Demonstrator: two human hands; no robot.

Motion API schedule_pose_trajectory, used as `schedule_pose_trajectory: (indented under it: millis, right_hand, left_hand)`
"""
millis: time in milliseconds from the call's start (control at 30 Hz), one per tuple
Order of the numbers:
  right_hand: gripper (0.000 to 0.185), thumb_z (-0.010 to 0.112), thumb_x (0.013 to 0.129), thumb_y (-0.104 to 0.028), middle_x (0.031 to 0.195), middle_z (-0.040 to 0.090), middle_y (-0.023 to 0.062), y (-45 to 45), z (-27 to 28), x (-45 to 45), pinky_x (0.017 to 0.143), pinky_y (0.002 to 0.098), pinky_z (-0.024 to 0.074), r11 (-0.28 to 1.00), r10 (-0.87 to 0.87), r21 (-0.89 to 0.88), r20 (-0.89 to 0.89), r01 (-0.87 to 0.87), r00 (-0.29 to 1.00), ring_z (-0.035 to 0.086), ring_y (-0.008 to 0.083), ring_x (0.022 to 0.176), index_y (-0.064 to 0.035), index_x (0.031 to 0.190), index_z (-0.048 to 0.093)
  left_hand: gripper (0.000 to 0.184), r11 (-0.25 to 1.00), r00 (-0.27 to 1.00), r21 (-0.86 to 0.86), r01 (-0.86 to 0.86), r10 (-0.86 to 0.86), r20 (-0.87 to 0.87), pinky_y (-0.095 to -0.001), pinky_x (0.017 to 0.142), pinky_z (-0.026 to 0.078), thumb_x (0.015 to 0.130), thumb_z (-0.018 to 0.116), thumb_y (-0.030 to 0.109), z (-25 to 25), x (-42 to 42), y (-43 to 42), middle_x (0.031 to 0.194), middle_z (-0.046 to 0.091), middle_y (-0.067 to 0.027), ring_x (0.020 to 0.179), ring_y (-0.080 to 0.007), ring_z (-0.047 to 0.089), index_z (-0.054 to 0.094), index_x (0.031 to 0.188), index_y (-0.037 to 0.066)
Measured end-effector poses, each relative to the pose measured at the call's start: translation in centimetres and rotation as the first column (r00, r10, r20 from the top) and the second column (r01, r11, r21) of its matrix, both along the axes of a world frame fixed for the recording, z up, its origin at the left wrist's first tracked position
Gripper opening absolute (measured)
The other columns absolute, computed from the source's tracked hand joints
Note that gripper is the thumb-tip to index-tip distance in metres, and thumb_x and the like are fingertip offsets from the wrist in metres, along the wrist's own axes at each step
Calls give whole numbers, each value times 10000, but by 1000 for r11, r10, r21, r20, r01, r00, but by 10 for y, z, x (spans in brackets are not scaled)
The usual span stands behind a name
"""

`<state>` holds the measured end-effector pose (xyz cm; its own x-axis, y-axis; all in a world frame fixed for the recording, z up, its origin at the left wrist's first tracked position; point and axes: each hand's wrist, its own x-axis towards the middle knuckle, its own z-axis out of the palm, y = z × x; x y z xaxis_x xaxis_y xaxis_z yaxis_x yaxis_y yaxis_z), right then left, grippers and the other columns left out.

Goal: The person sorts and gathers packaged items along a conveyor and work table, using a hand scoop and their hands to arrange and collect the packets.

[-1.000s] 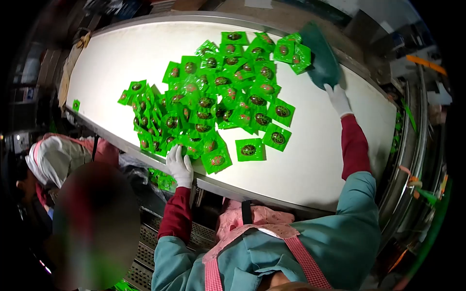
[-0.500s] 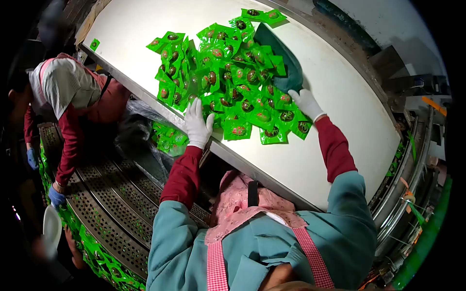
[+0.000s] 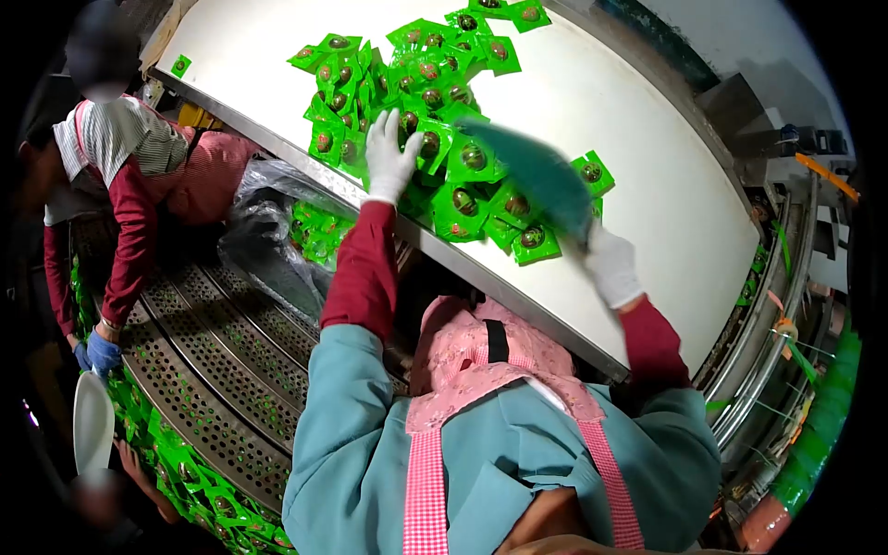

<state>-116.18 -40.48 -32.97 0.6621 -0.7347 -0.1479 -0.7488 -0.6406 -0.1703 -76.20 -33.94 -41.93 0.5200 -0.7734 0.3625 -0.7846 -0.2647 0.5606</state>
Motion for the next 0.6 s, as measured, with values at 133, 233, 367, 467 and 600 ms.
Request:
schedule_pose_trajectory:
  millis: [133, 233, 367, 467, 600]
  right_hand:
    - [344, 571, 895, -327, 822, 592, 190, -14, 56, -85, 639, 406, 478, 968, -221, 156, 169, 195, 960, 599, 291, 705, -44, 1088, 542]
    - [352, 513, 945, -369, 597, 522, 74, -24, 98, -168, 440, 316, 410, 748, -489, 514, 0, 420, 872, 477, 186, 448, -19, 965, 551]
    - [320, 451, 985, -313, 443, 423, -8, -9, 141, -200, 295, 254, 282, 121, -551, 788, -453, 604, 701, 349, 110, 299, -38, 857, 552]
    - [269, 468, 984, -295, 490, 438, -14, -5, 113, -127, 331, 257, 293, 220, -456, 861, -326, 459, 828, 368, 104, 340, -74, 840, 522]
    - [350, 479, 955, -391, 530, 434, 0, -36, 45, 2, 325, 269, 302, 127, -392, 919, -298, 372, 870, 346, 102, 336, -70, 817, 462]
  left_hand:
    - [703, 974, 997, 226, 3, -21, 76, -493, 1017, 370, 812, 617, 551, -5, 12, -14, 1402, 422, -205, 1256, -415, 408, 476, 1355, 127]
    - [716, 946, 979, 317, -63, -3, 205, -486, 1001, 380, 792, 611, 595, -1, 4, -14, 1393, 436, -192, 1250, -400, 422, 492, 1352, 166]
    - [729, 918, 999, 395, -29, 20, 27, -511, 973, 382, 767, 603, 640, 13, -1, -9, 1387, 441, -170, 1229, -363, 450, 518, 1339, 196]
    - [754, 909, 997, 412, -60, 34, 72, -557, 1016, 296, 752, 599, 657, 5, -16, -12, 1414, 420, -145, 1261, -340, 424, 506, 1350, 208]
    - [814, 871, 999, 490, -30, 11, 42, -635, 1057, 184, 748, 580, 681, 5, -39, -28, 1460, 372, -100, 1346, -436, 291, 436, 1403, 219]
